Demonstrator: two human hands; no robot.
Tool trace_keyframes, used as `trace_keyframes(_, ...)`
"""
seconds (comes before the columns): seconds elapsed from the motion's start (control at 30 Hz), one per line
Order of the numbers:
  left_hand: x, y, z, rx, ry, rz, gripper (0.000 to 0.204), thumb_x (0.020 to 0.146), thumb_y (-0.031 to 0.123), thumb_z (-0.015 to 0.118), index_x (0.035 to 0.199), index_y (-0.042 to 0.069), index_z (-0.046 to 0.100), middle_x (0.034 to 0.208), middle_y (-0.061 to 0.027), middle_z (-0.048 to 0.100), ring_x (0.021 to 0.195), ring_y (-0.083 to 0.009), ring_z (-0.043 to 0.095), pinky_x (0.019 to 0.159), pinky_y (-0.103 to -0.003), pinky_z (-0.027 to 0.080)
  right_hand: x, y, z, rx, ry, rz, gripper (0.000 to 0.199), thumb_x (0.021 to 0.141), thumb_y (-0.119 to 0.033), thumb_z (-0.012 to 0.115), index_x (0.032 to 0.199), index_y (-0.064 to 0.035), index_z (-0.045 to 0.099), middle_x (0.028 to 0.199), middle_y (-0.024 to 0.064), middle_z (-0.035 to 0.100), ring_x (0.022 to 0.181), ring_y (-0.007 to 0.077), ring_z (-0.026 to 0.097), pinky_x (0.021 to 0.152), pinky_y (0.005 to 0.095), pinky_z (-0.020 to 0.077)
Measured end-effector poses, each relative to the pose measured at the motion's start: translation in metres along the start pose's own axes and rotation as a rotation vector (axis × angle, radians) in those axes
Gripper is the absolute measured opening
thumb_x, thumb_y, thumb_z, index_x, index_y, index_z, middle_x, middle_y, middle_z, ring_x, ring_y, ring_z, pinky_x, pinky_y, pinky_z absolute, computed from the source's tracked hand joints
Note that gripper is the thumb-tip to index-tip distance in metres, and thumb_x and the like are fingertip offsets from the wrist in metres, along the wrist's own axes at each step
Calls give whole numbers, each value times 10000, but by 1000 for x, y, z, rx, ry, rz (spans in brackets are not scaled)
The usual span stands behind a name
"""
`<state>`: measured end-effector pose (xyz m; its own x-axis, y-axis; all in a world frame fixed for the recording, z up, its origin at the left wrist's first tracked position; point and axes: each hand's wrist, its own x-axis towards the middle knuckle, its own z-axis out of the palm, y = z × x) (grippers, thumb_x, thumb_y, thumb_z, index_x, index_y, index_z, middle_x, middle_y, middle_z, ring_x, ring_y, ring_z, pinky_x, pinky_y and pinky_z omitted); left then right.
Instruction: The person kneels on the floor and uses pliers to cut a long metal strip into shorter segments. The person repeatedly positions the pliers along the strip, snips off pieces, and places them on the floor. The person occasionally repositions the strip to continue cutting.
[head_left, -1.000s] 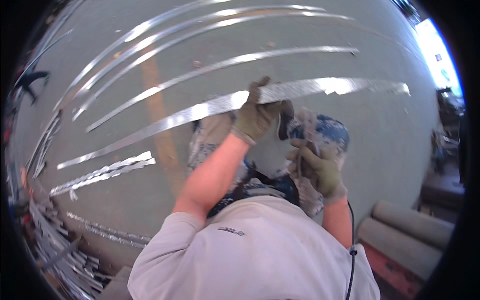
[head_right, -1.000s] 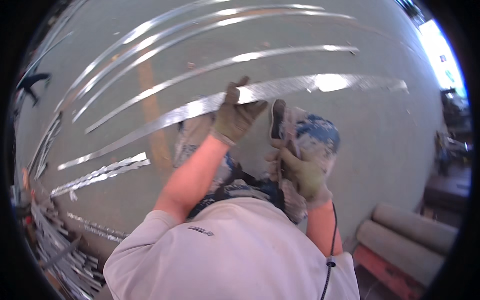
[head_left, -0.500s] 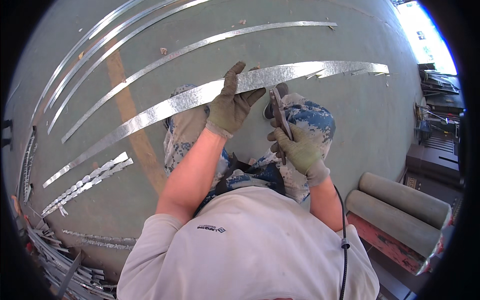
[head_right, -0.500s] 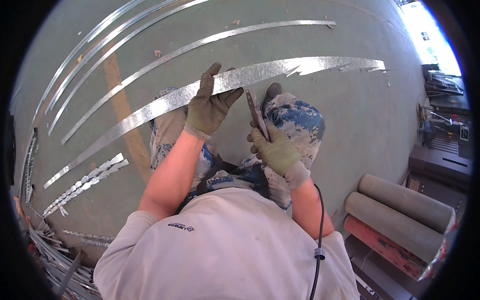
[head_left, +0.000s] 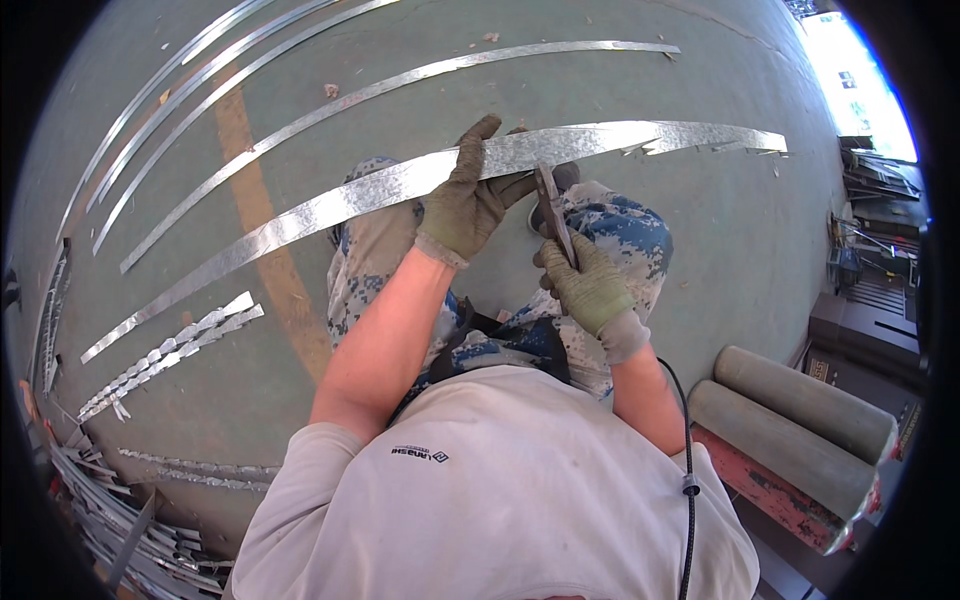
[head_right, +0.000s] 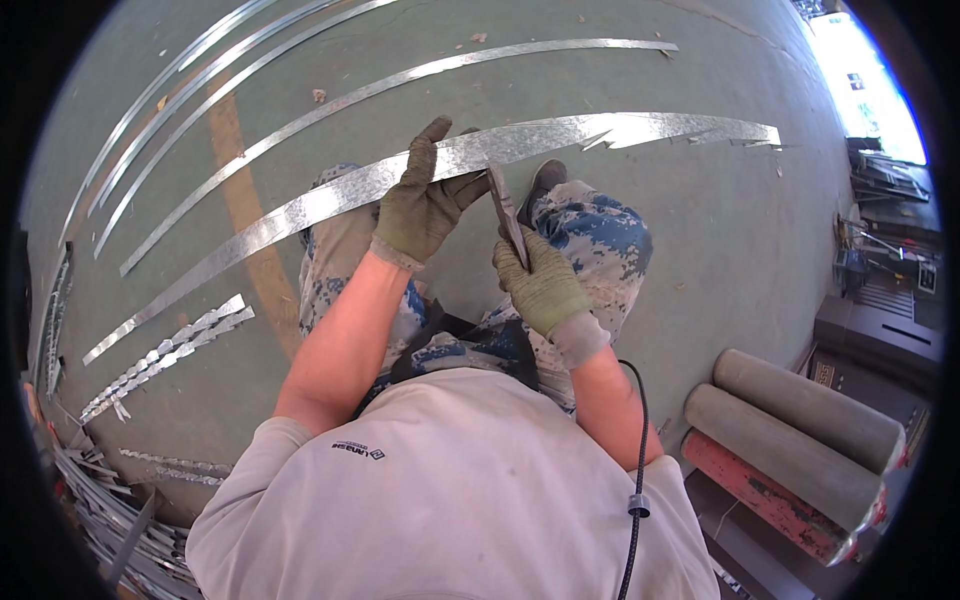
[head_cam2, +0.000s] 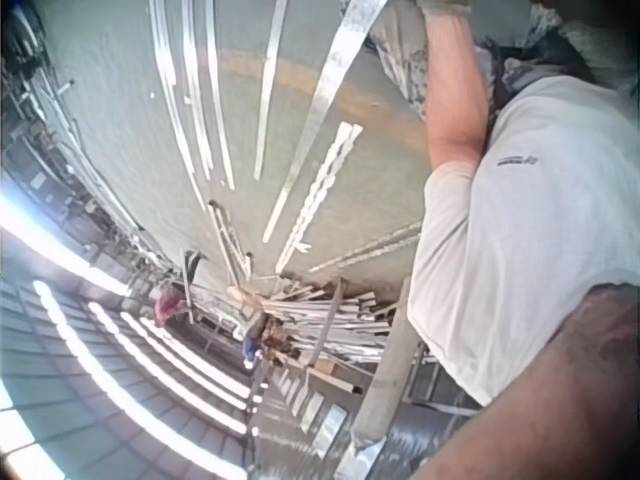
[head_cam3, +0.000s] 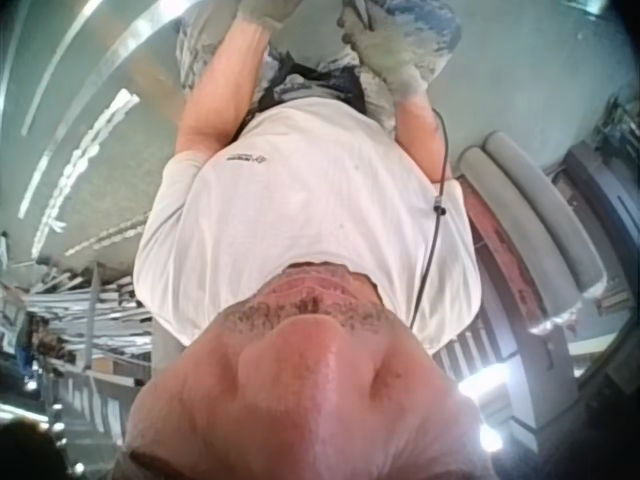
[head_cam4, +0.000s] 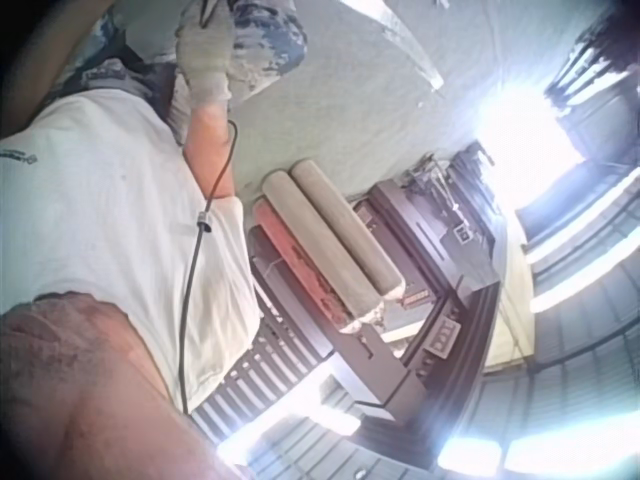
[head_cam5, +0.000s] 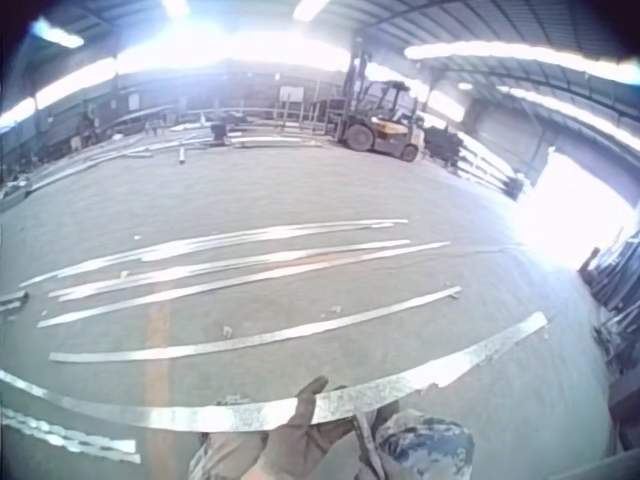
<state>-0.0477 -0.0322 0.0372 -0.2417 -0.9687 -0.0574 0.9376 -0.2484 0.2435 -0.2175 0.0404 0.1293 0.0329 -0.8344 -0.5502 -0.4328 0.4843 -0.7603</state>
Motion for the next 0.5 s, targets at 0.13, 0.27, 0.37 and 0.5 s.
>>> trace_keyframes(0.13, 0, -1, -1, 9, 8, 2, 503, 1106, 401, 485, 1531, 139, 415, 1481, -161, 565, 1300, -372, 620, 1133, -549, 515, 8, 18, 0, -139, 57, -99, 373, 1034, -292, 622, 1288, -18, 632, 891, 115, 688, 742, 210, 639, 727, 364, 536)
trace_keyframes(0.27, 0, 0, -1, 27, 28, -5, 500, 1110, 394, 480, 1534, 138, 407, 1490, -162, 553, 1302, -380, 615, 1131, -549, 518, 11, 22, 0, -179, 77, -78, 416, 1020, -322, 624, 1296, -11, 629, 1000, 212, 709, 874, 344, 686, 819, 430, 542)
trace_keyframes(0.37, 1, -1, -2, 21, 2, 7, 497, 1114, 389, 475, 1537, 140, 402, 1493, -160, 548, 1298, -380, 618, 1130, -550, 518, 15, 33, 2, -229, 116, -127, 428, 1015, -327, 621, 1300, -7, 625, 1079, 251, 706, 984, 419, 685, 874, 461, 533)
trace_keyframes(0.5, 1, -2, -3, 32, 30, 1, 492, 1117, 385, 470, 1539, 143, 401, 1492, -157, 548, 1298, -375, 619, 1133, -548, 516, 11, 25, 9, -280, 178, -170, 423, 1008, -318, 621, 1297, -8, 627, 1119, 270, 695, 1032, 460, 668, 894, 478, 529)
